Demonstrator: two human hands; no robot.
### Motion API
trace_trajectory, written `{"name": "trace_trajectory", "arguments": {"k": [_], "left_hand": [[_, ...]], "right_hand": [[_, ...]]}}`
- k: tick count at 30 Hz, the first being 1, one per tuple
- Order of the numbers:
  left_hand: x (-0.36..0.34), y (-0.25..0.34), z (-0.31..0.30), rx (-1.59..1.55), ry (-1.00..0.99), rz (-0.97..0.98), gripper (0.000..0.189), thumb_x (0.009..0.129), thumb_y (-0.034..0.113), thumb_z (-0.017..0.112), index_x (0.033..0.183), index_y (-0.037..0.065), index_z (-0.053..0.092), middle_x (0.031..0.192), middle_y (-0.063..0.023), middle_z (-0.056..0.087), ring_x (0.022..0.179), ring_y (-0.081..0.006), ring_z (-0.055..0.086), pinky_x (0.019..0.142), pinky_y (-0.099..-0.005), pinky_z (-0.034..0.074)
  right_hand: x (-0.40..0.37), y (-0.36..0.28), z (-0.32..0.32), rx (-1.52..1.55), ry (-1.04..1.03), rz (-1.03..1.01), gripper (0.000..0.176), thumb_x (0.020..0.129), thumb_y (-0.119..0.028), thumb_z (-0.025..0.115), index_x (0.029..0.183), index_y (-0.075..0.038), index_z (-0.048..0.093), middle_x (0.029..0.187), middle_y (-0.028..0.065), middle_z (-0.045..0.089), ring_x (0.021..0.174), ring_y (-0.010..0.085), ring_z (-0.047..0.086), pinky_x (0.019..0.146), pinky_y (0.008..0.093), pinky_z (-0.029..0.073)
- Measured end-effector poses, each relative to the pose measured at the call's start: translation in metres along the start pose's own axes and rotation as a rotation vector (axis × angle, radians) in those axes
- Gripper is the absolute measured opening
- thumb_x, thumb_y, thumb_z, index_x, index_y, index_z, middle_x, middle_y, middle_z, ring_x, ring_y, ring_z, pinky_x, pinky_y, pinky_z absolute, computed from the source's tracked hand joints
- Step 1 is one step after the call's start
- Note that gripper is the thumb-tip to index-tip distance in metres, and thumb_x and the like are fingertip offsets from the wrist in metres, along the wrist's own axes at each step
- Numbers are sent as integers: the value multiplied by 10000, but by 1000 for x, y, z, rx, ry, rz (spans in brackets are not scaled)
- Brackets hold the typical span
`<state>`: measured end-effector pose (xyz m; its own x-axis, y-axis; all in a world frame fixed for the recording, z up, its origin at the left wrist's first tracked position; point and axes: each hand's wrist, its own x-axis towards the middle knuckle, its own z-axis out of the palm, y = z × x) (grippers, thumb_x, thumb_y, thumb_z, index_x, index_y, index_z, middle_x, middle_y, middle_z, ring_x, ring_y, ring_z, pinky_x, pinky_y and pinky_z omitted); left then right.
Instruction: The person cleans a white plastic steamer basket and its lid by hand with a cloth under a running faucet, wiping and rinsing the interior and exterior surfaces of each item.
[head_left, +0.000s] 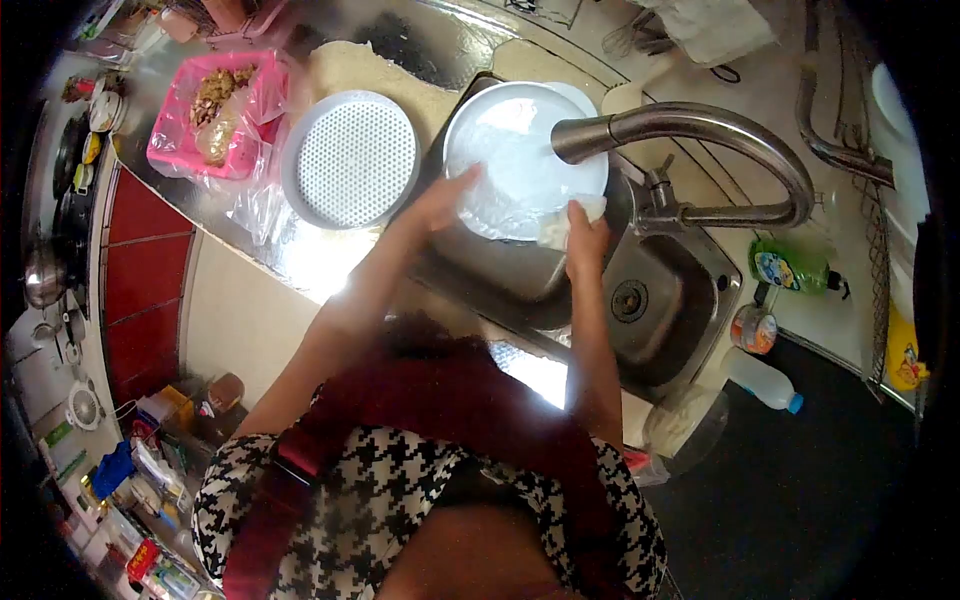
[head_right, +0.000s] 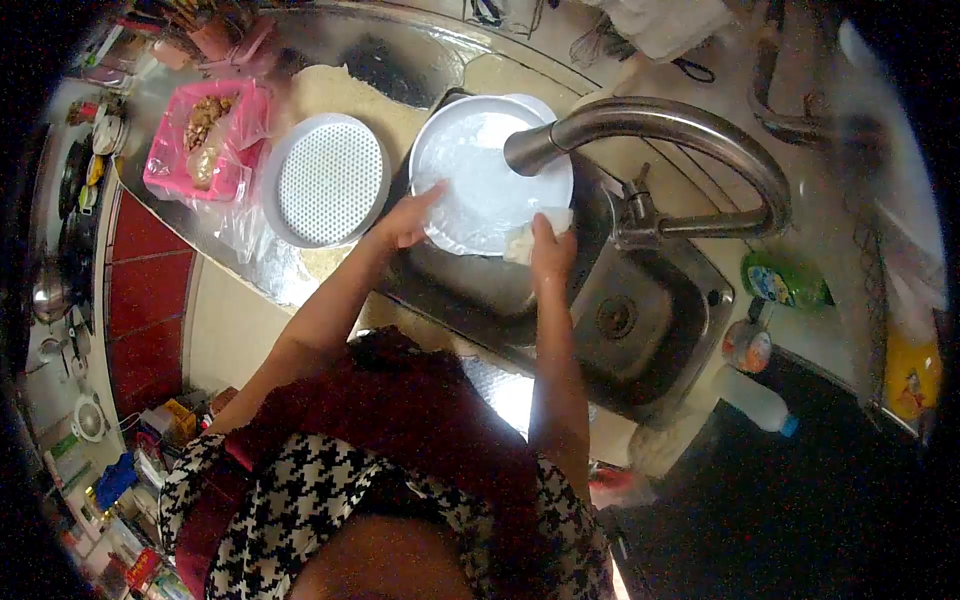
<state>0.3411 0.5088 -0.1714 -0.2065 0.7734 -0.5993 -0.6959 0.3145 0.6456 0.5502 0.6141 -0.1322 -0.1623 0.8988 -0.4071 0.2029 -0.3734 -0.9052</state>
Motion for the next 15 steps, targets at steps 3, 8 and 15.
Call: {"name": "trace_trajectory", "arguments": {"k": [3, 8, 15], "left_hand": [[8, -14, 0, 269, 301, -8, 609, 850, 448, 571, 1221, -18, 443, 1016, -127, 593, 842, -195, 619, 683, -330, 530], [-35, -5, 27, 304, 224, -291, 572, 879, 433, 528, 1224, -13, 429, 1022, -132, 588, 874, -214, 618, 715, -360, 531], [-34, -33, 19, -318, 141, 1, 473, 925, 274, 481, 1244, -60, 377, 1094, -164, 557, 939, -244, 603, 766, -348, 536]], "right_hand": [[7, 14, 7, 47, -4, -8, 313, 838, -208, 593, 1019, 47, 582, 916, 92, 629, 749, 180, 604, 652, 314, 485], [-50, 18, 60, 132, 250, 65, 353, 864, -283, 583, 1043, 20, 574, 922, 79, 624, 695, 159, 594, 562, 298, 484], [-67, 49, 52, 197, -195, 153, 426, 891, -292, 554, 1209, -41, 420, 967, 71, 585, 740, 146, 585, 456, 254, 459]]}}
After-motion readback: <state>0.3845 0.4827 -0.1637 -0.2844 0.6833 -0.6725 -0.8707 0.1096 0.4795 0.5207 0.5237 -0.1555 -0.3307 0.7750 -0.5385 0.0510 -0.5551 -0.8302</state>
